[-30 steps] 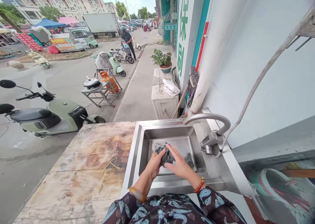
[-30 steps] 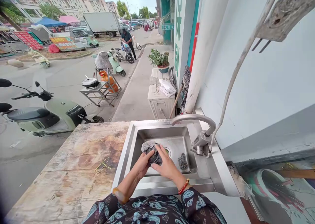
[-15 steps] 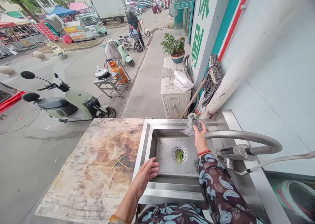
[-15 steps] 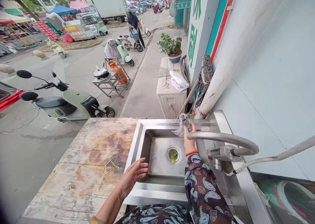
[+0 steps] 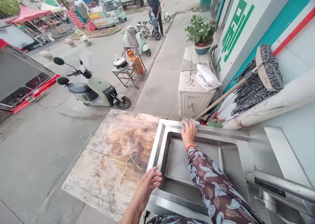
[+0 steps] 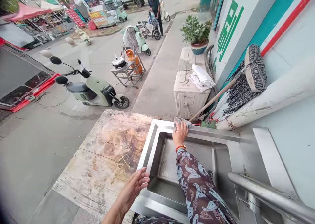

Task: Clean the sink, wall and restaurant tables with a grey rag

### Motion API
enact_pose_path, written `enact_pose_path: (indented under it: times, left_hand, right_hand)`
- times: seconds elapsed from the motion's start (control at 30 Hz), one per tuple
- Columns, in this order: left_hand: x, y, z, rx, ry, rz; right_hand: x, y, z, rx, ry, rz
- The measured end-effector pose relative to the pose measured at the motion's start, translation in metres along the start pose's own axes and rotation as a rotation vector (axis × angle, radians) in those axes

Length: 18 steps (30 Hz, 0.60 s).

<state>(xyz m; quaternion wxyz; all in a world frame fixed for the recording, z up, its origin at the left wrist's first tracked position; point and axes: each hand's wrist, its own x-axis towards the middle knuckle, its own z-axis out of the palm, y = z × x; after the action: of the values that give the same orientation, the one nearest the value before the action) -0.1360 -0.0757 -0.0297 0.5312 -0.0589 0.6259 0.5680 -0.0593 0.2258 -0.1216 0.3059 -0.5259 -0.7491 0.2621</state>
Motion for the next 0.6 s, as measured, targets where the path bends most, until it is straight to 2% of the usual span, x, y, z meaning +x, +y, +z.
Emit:
enact_pose_path:
  times: [0.13, 0.23, 0.3, 0.4, 0.53, 0.6]
  left_hand:
    - [-0.004, -0.001, -0.014, -0.058, 0.052, 0.011]
    - [-0.009, -0.003, -0.025, -0.08, 0.089, 0.046]
    - [-0.013, -0.004, -0.028, -0.098, 0.088, 0.074]
    - [-0.016, -0.006, -0.026, -0.114, 0.072, 0.091]
    - [-0.014, -0.005, -0.018, -0.076, 0.029, 0.114]
    - [-0.012, -0.001, -0.013, -0.04, 0.02, 0.152]
  right_hand:
    - [-0.027, -0.059, 0.051, 0.114, -0.287, -0.281]
    - [-0.046, -0.08, 0.065, 0.134, -0.39, -0.359]
    - [-0.059, -0.084, 0.06, 0.119, -0.413, -0.348]
    - [-0.091, -0.081, 0.04, 0.127, -0.461, -0.379]
    - [-0.161, -0.072, 0.014, 0.251, -0.545, -0.405]
    - [-0.193, -0.065, 0.0, 0.393, -0.596, -0.329]
